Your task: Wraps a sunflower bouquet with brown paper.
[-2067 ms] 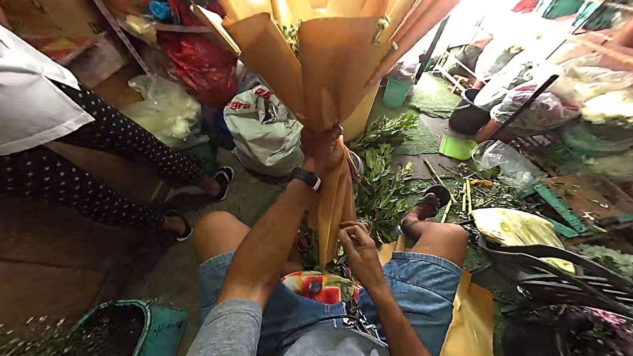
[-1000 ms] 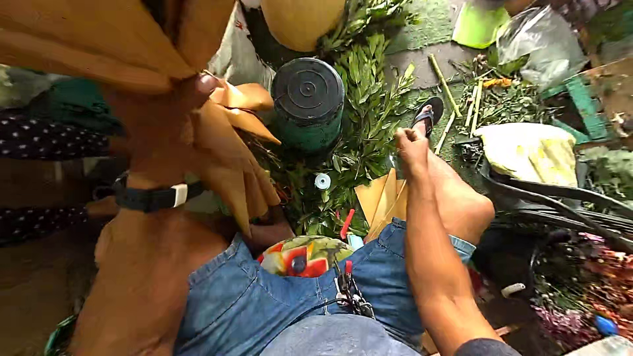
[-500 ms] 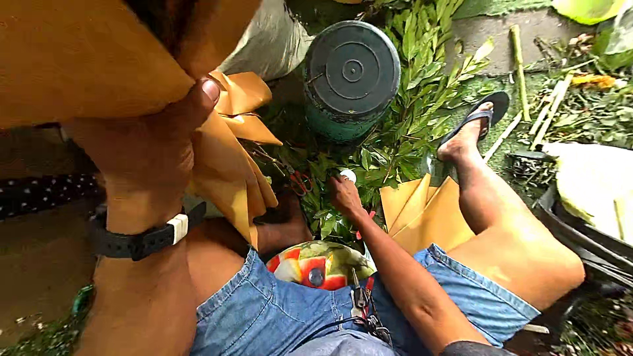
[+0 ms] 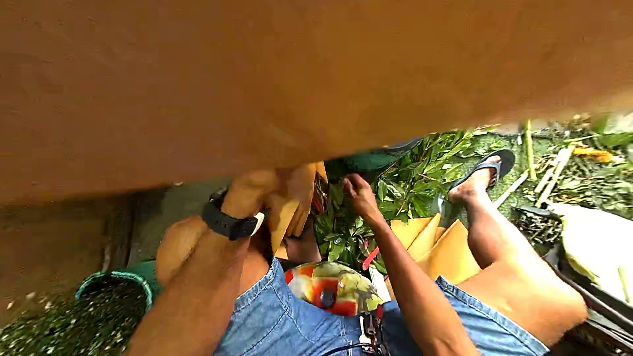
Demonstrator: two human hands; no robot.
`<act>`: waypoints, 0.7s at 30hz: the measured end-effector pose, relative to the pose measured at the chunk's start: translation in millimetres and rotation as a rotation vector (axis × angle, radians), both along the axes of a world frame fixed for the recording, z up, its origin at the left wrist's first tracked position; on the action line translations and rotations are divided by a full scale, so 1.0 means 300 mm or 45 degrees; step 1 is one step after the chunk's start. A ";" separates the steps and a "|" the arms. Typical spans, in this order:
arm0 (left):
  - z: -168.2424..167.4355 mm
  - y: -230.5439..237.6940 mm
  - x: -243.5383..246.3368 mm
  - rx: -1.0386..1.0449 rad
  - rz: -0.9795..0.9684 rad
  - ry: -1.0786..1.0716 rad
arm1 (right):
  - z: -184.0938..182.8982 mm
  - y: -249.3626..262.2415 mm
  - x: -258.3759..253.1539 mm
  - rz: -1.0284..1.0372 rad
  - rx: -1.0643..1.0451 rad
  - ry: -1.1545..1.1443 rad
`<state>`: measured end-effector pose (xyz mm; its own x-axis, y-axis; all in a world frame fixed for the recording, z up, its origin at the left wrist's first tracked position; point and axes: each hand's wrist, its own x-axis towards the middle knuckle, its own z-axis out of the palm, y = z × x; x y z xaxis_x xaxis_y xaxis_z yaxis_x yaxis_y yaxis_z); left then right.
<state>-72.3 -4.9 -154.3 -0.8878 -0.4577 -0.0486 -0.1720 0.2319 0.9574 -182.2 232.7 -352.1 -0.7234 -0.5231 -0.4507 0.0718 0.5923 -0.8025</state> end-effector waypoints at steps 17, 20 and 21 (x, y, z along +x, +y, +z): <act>0.261 0.486 0.008 -0.069 -0.560 0.319 | 0.598 0.425 0.071 -0.247 -1.035 -0.033; 0.265 0.522 0.006 -0.152 -0.592 0.312 | 0.688 0.427 0.126 -0.326 -1.088 -0.127; 0.268 0.533 0.002 -0.197 -0.599 0.300 | 0.685 0.433 0.135 -0.330 -1.092 -0.077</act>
